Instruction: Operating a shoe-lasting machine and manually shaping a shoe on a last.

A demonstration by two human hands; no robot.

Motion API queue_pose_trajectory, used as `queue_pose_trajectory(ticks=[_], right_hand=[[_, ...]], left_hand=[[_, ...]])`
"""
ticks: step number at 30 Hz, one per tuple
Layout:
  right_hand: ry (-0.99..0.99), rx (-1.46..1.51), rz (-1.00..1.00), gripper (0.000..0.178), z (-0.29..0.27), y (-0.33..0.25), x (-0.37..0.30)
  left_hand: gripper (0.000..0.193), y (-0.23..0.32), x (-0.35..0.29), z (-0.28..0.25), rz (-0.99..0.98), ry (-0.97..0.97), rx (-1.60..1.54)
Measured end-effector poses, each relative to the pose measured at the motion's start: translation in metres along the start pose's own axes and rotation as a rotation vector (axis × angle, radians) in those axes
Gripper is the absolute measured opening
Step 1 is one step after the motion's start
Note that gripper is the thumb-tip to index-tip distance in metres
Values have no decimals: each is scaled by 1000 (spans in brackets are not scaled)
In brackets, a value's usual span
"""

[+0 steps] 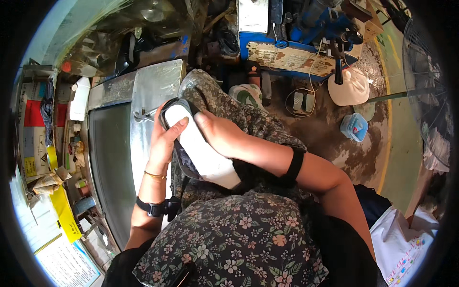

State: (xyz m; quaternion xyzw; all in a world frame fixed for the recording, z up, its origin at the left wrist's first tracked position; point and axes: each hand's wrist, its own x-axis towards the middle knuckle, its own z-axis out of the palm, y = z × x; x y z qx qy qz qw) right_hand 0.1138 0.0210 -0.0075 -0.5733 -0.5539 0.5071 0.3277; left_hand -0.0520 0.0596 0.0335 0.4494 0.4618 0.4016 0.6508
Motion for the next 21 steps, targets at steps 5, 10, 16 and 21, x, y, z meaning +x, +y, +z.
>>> queue_pose_trajectory(ticks=[5,10,16,21], right_hand=[[12,-652,-137,61,-10,-16,14],[-228,190,111,72,-17,-1,-9],[-90,496,-22,75,17,-14,-9],[-33,115,116,81,41,-26,-4]], left_hand=[[60,-3,18,-8,92,-51,48],[63,3,18,-16,-87,-150,112],[54,-1,10,-17,-6,295,65],[40,16,9,-28,359,369,1798]])
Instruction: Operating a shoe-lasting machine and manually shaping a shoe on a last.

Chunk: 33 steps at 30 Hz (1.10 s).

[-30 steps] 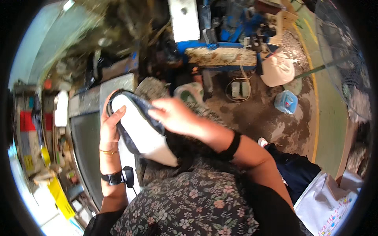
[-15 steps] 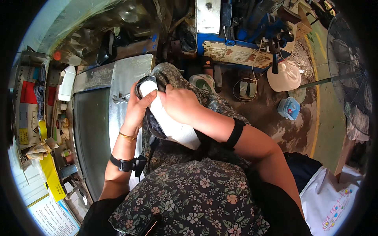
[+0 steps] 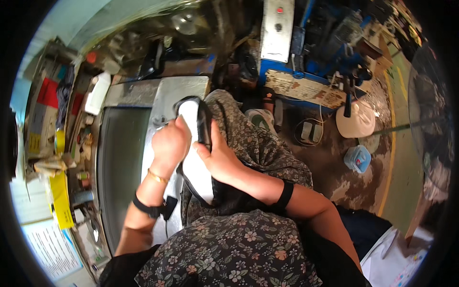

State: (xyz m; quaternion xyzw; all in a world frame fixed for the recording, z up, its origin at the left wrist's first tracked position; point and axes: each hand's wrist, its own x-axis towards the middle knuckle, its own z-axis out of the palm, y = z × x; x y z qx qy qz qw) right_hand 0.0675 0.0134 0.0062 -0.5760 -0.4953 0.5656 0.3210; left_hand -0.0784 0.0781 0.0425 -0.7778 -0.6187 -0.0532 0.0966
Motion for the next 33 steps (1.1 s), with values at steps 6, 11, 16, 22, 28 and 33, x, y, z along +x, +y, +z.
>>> queue_pose_trajectory(ticks=[6,11,16,22,28,33], right_hand=[[67,240,-401,76,11,19,7],[120,59,-404,76,12,43,6],[45,40,-421,79,3,46,-11],[-380,-234,-201,82,-47,16,3],[-379,600,-357,41,-48,-9,67],[-42,91,-574,31,-35,-8,72]], left_hand=[[73,-25,-31,-20,-130,-666,-1073],[55,14,-86,26,-348,-363,-625],[66,7,-46,36,-407,-119,-1763],[60,5,4,18,-352,-334,-2045],[42,13,-3,18,-191,-250,-1519],[40,10,-1,18,-184,-338,-2011]])
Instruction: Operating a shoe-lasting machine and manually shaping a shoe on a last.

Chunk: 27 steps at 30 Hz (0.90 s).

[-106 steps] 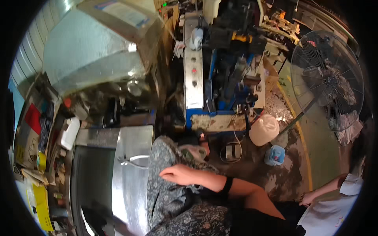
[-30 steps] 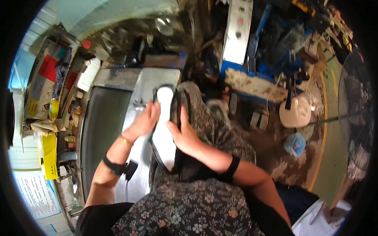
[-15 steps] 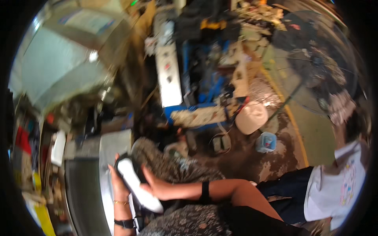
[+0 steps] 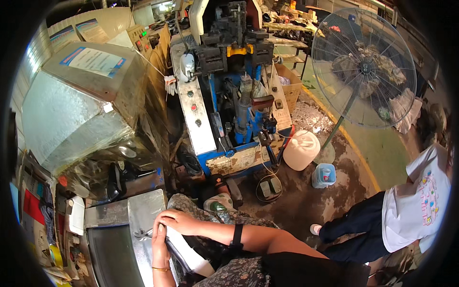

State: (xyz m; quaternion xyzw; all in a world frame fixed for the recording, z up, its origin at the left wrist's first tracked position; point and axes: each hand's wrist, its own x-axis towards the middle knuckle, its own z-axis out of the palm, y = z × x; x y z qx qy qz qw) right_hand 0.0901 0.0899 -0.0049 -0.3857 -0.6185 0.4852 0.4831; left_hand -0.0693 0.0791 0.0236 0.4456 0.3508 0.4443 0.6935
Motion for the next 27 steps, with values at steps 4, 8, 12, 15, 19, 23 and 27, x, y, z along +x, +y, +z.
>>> queue_pose_trajectory(ticks=[4,8,12,15,19,23,27], right_hand=[[-98,334,-5,40,-3,1,2],[-171,216,-14,34,-3,-12,4],[-7,-72,9,36,1,-30,-4],[-131,224,168,58,-2,-33,-9],[-75,300,141,58,-6,-28,-16],[-108,831,309,52,-52,-50,-24],[-263,570,637,61,-138,-89,-84]], left_hand=[[40,7,-2,-3,97,-4,364],[54,18,-1,-5,5,-55,409],[93,19,-2,-19,70,-101,666],[112,16,-4,-29,-82,-69,491],[113,17,-8,-9,-38,29,474],[106,36,-30,61,351,-30,1087],[73,57,-61,104,487,-618,768]])
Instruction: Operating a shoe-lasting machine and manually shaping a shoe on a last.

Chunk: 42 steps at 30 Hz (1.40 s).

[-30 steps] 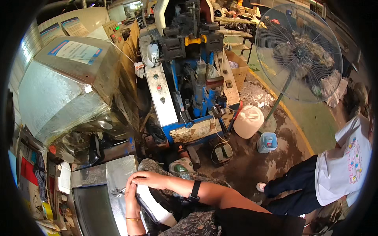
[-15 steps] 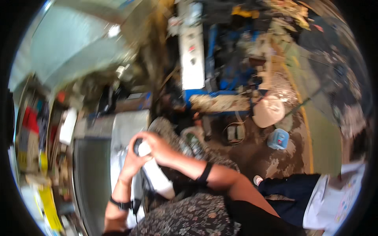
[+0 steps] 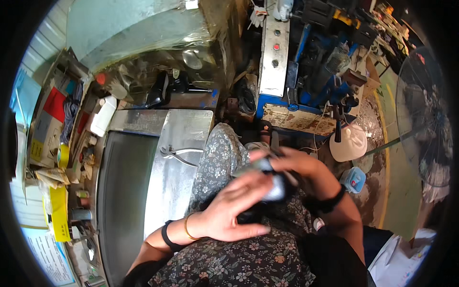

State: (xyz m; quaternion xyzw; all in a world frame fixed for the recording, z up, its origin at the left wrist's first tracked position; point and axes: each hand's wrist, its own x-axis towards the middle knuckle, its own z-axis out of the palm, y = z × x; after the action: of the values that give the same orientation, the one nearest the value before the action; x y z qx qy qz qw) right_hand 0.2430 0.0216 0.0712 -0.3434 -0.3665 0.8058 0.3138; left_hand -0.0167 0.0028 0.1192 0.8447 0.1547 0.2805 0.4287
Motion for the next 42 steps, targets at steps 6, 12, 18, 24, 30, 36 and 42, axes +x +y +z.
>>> queue_pose_trajectory(ticks=[6,12,18,24,30,36,42], right_hand=[[575,274,204,50,-3,88,-75],[473,497,-305,40,2,87,30],[614,-209,-604,50,-7,5,280],[128,-937,-373,36,41,46,324],[-171,-1019,-483,19,76,129,141],[107,-1058,-246,27,74,109,62],[142,-1147,-463,28,100,67,23]], left_hand=[[40,-45,-39,-29,-158,188,73],[23,-79,-120,-44,-626,899,-250],[21,-57,-171,-38,-752,892,26],[23,-47,-171,-19,-767,704,64],[21,-75,-145,14,-626,364,-163],[12,-90,-114,47,-370,213,307],[10,-79,-113,58,-390,240,318]])
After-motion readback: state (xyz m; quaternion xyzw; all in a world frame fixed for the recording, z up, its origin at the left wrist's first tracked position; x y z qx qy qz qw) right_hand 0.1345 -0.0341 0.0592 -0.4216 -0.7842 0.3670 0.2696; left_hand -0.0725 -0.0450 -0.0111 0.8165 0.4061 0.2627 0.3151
